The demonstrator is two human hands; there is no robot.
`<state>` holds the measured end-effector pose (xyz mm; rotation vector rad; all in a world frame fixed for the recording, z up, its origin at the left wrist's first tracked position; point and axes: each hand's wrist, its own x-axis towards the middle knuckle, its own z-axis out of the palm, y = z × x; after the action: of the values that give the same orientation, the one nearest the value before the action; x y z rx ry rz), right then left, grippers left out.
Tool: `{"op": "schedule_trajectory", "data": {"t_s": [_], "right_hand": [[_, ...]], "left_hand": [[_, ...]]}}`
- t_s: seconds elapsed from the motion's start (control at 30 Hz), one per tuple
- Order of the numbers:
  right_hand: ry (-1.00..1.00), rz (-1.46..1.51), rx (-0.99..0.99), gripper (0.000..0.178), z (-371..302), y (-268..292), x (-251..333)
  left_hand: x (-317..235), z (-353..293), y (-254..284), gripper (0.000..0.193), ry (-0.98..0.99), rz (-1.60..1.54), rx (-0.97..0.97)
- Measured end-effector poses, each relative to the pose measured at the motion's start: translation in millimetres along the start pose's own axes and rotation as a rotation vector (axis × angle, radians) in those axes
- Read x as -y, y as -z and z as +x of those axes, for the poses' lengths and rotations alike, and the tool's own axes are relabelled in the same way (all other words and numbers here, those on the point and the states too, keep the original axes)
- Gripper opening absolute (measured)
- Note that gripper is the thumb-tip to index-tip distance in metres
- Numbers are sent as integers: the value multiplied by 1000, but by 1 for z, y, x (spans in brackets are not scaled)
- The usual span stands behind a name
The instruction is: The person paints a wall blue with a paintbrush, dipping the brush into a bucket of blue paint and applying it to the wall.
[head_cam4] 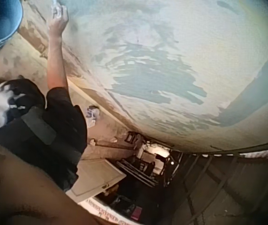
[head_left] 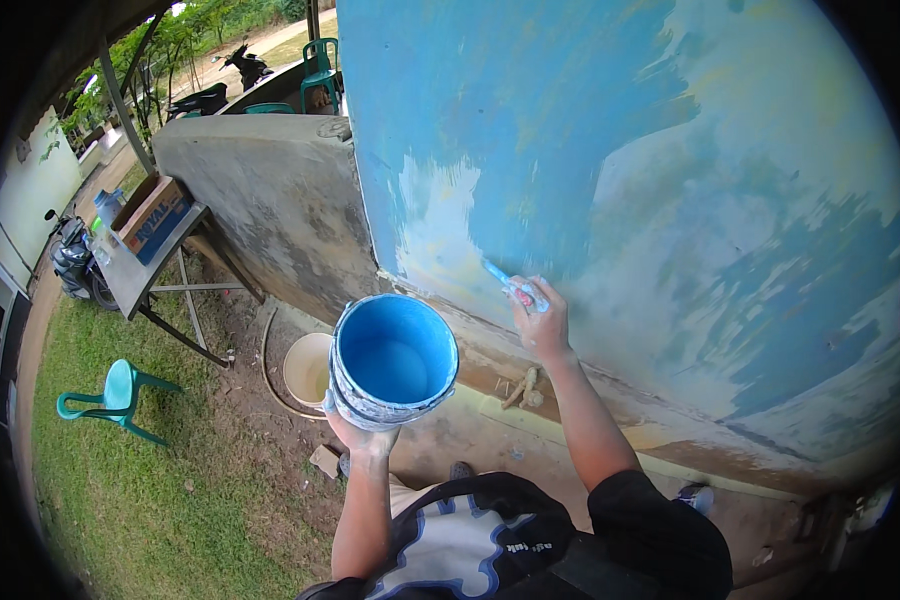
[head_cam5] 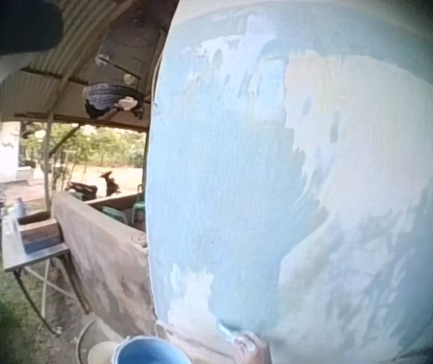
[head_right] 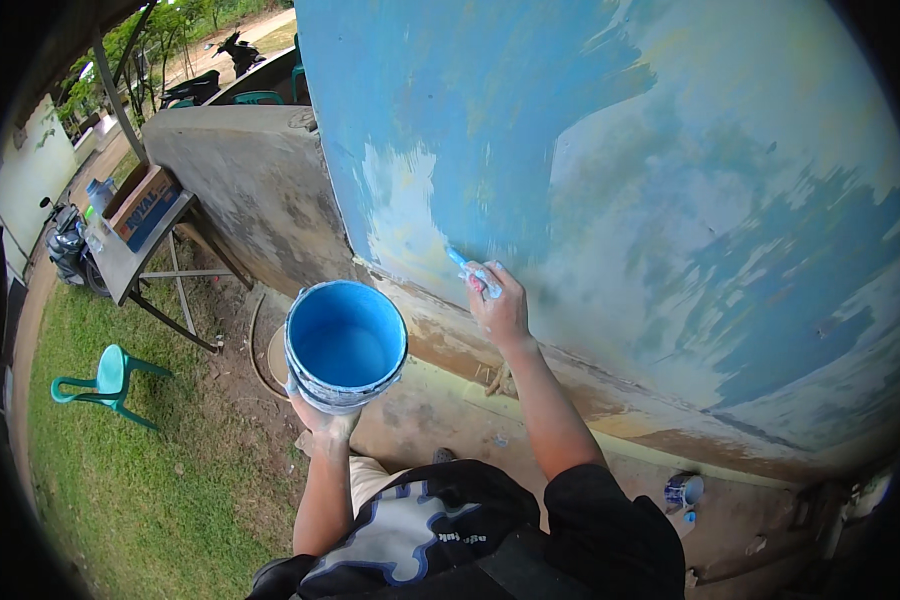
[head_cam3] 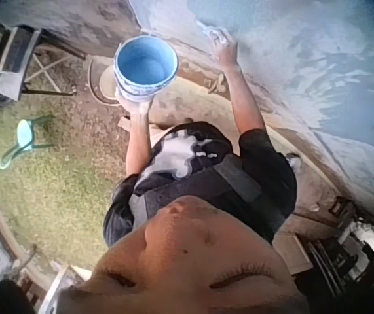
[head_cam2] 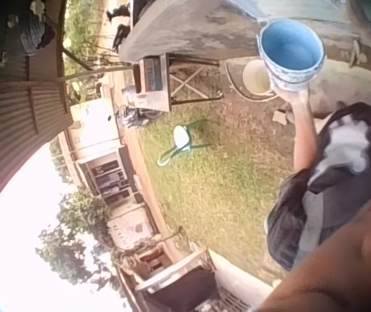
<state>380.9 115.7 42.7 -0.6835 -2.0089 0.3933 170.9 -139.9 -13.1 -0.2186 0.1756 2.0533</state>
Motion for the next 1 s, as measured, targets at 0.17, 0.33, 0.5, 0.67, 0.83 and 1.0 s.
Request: {"op": "schedule_trajectory", "data": {"t_s": [0.17,0.33,0.5,0.67,0.83,1.0], "right_hand": [[-117,-78,142,27,-3,-4,-30],[259,-88,-237,34,15,13,12],[126,-32,-82,30,-45,-20,-11],[50,-53,1,26,-46,-14,-39],[204,-51,-472,22,10,34,38],[-158,197,-516,16,-24,29,25]], "left_hand": [[2,-2,-3,63,-11,61,1],[-5,-8,4,62,-51,78,-20],[-6,-4,9,69,-55,95,-11],[-11,-4,4,69,-72,119,26],[-17,0,0,72,-31,189,33],[-6,23,-9,76,85,200,16]]}}
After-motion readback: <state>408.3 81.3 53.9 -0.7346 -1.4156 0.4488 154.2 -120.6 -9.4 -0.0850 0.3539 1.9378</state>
